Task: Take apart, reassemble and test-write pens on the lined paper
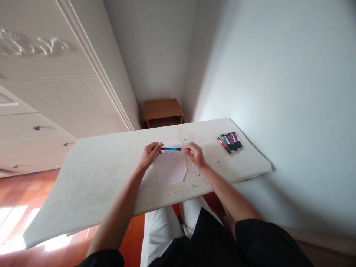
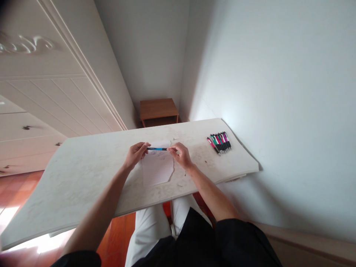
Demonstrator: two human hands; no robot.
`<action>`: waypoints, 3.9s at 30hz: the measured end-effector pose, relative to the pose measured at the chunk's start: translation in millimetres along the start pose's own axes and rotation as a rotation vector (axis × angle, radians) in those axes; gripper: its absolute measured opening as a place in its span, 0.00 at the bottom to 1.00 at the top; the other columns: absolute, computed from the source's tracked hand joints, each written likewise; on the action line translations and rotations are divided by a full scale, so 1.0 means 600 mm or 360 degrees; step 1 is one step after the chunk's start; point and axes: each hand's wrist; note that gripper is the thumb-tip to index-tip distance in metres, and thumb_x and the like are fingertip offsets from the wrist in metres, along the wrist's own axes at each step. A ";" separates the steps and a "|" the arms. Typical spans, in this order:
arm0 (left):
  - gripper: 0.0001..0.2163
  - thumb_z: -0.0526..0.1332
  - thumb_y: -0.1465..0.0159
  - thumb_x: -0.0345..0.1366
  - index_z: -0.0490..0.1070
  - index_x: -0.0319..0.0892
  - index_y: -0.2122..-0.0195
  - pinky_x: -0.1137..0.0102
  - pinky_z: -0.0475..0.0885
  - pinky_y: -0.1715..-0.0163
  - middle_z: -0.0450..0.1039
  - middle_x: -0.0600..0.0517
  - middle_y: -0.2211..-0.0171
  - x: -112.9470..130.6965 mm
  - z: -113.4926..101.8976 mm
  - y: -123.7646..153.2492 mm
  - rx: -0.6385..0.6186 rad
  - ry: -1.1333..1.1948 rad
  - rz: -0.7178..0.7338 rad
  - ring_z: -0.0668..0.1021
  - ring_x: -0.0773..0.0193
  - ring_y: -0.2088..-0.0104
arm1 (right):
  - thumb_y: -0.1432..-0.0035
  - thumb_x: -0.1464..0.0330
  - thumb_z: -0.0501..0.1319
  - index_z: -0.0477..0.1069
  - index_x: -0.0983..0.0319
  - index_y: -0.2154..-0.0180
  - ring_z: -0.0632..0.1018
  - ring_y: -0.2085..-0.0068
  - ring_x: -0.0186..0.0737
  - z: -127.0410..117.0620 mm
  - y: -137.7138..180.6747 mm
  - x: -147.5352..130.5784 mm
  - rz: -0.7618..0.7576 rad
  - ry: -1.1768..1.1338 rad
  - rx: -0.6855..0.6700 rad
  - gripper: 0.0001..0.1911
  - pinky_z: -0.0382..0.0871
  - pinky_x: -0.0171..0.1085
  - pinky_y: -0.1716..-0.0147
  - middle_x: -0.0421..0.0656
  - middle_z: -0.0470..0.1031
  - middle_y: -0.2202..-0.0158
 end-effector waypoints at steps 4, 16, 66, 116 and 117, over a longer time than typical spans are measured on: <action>0.19 0.66 0.43 0.52 0.77 0.37 0.65 0.75 0.52 0.86 0.72 0.52 0.78 -0.001 -0.002 0.000 -0.0110 0.0112 -0.0076 0.62 0.75 0.85 | 0.35 0.59 0.58 0.70 0.60 0.72 0.71 0.71 0.37 -0.001 0.000 0.001 -0.0018 0.0000 0.0012 0.15 0.66 0.37 0.68 0.41 0.70 0.75; 0.20 0.75 0.53 0.42 0.75 0.37 0.62 0.74 0.65 0.78 0.77 0.50 0.73 -0.004 -0.003 -0.002 -0.0100 0.0342 0.0004 0.71 0.71 0.78 | 0.36 0.61 0.59 0.70 0.60 0.73 0.71 0.72 0.36 -0.005 -0.002 -0.006 -0.0015 -0.0004 0.0091 0.14 0.65 0.36 0.69 0.41 0.71 0.76; 0.08 0.64 0.40 0.39 0.79 0.43 0.64 0.66 0.75 0.57 0.80 0.48 0.64 -0.016 0.005 0.002 0.0004 -0.0397 0.0507 0.80 0.59 0.61 | 0.38 0.59 0.60 0.71 0.60 0.71 0.74 0.71 0.37 -0.003 0.003 0.003 0.0103 -0.0019 0.0079 0.14 0.69 0.36 0.67 0.41 0.74 0.73; 0.19 0.69 0.46 0.48 0.77 0.38 0.61 0.70 0.71 0.66 0.78 0.48 0.68 -0.032 0.009 -0.019 0.0005 -0.0042 0.0189 0.76 0.64 0.69 | 0.49 0.57 0.69 0.63 0.58 0.47 0.78 0.61 0.40 0.019 -0.001 0.040 0.0278 -0.0339 0.0086 0.31 0.73 0.37 0.66 0.49 0.73 0.54; 0.19 0.69 0.46 0.49 0.76 0.38 0.61 0.70 0.71 0.67 0.77 0.49 0.69 -0.028 0.009 -0.018 0.0008 -0.0025 0.0173 0.76 0.65 0.70 | 0.49 0.57 0.69 0.62 0.58 0.47 0.77 0.60 0.41 0.018 -0.002 0.040 0.0286 -0.0362 0.0085 0.30 0.73 0.38 0.66 0.49 0.73 0.54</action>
Point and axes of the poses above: each hand's wrist, its own y-axis away from the middle knuckle, its own z-axis out of the palm, x = y × z
